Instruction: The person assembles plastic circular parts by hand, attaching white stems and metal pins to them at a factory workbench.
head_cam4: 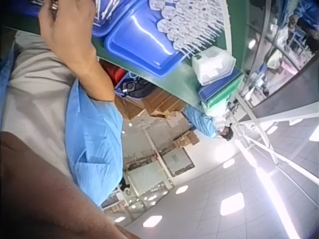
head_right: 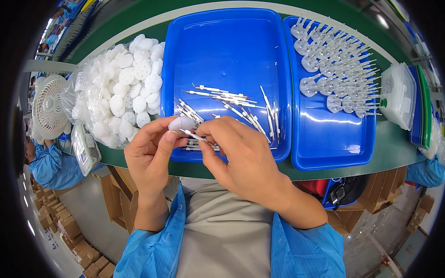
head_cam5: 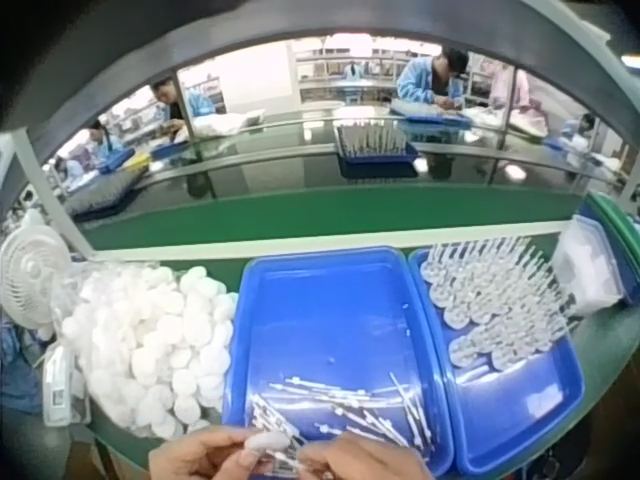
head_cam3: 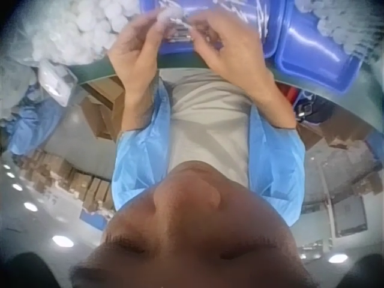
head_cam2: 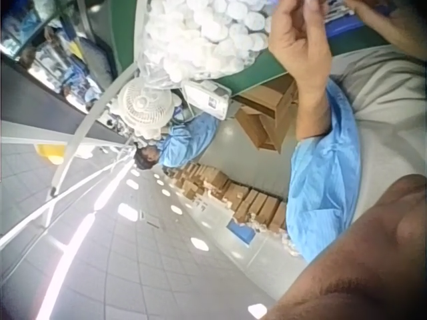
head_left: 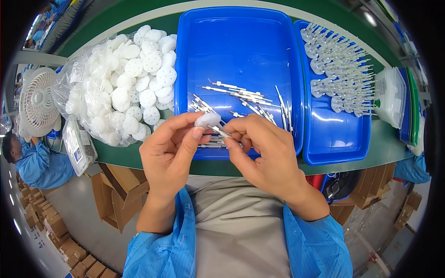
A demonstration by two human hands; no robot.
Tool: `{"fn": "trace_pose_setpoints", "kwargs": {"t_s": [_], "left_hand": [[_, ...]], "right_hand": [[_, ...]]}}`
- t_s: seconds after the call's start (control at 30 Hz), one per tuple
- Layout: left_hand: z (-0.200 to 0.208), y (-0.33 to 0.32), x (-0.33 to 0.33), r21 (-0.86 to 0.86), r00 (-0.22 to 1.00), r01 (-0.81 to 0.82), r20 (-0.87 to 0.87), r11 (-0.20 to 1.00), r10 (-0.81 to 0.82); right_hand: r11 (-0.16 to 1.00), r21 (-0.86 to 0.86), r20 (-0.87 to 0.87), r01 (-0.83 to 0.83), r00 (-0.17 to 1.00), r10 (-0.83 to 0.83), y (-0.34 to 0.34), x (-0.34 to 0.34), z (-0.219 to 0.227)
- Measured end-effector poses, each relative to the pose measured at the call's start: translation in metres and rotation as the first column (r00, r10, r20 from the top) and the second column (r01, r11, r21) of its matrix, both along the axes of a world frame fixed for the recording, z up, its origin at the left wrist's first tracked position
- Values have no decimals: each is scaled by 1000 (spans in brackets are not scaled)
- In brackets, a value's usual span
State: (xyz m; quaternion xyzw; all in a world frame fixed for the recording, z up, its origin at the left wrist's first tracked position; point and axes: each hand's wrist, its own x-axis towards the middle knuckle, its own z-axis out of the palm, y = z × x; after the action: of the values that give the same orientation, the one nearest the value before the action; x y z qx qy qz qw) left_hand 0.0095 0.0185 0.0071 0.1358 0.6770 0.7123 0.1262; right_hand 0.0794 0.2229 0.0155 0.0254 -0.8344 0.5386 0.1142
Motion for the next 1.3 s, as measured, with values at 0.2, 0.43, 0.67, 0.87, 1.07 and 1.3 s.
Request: {"fn": "trace_pose_setpoints", "kwargs": {"t_s": [0.2,0.43,0.67,0.87,1.07,1.3], "left_hand": [[-4,-1,0,13,1000,22,-21,1000,-22],[-9,-3,-1,-27,987,37,-153,999,-41],[-5,-5,2,-25,997,-47,-68,999,46],[-5,-4,4,-1,999,-50,-6,999,50],[-11,-5,1,-51,987,-1,-160,999,-7],[-10,-4,-2,-81,981,10,-191,997,-25]], "right_hand": [[1000,28,-6,-9,1000,9,0,3,-2],[998,6,140,-67,988,66,7,4,4],[998,-41,135,-51,989,56,7,6,8],[998,-19,130,-59,990,61,6,4,9],[998,-41,205,-51,977,59,6,5,9],[996,-84,140,2,990,10,-1,4,5]]}}
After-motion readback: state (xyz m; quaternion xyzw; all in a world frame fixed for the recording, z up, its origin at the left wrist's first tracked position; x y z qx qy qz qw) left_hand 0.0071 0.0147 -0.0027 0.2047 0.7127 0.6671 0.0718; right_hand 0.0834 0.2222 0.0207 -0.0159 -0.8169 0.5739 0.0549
